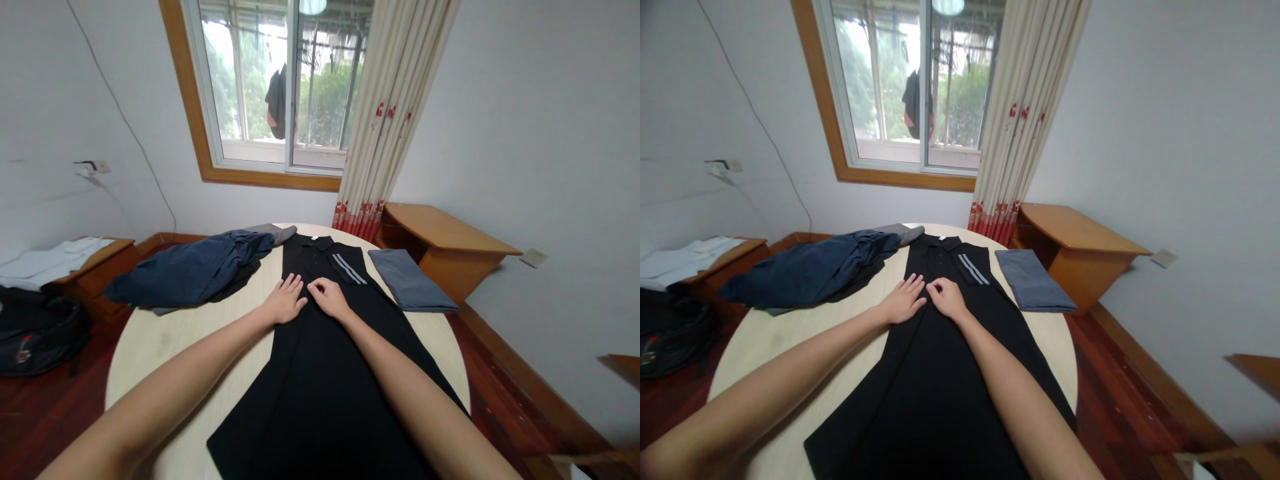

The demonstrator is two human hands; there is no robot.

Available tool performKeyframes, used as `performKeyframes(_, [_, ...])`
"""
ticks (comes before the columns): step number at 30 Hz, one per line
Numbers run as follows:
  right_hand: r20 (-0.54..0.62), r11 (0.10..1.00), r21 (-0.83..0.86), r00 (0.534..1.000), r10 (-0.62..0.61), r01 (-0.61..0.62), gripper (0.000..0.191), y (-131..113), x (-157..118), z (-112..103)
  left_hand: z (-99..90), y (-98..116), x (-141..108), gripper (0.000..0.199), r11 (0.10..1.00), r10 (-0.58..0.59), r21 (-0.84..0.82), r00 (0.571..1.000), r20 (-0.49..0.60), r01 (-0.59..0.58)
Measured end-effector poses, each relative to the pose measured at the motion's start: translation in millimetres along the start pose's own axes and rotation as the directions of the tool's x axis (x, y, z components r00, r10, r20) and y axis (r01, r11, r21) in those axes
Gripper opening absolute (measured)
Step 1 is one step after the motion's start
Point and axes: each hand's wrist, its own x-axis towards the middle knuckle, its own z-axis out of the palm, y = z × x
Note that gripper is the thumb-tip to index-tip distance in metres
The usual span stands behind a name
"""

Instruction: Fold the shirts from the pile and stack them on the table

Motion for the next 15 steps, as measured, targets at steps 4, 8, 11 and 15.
performKeyframes(4, [0.023, 0.998, -0.047, 0.999, 0.035, -0.034, 0.022, -3.8, -3.6, 1.4, -1.9, 13.2, -51.6, 0.063, 0.996, 0.067, -0.061, 0.996, 0.058, -0.063])
performKeyframes(8, [0.045, 0.995, -0.096, 0.999, 0.024, -0.020, 0.021, -13.7, -19.7, -0.2, -7.9, 22.4, -98.0, 0.060, 0.981, 0.152, -0.142, 0.981, 0.124, -0.134])
performKeyframes(11, [0.081, 0.991, -0.131, 0.997, 0.011, 0.000, 0.023, -20.8, -36.2, -4.3, -14.7, 29.1, -126.9, 0.058, 0.957, 0.199, -0.247, 0.965, 0.170, -0.154])
performKeyframes(15, [0.191, 0.978, -0.190, 0.980, -0.054, 0.091, 0.028, -28.8, -54.4, -13.6, -25.8, 42.2, -161.3, 0.050, 0.928, 0.235, -0.326, 0.962, 0.136, -0.180])
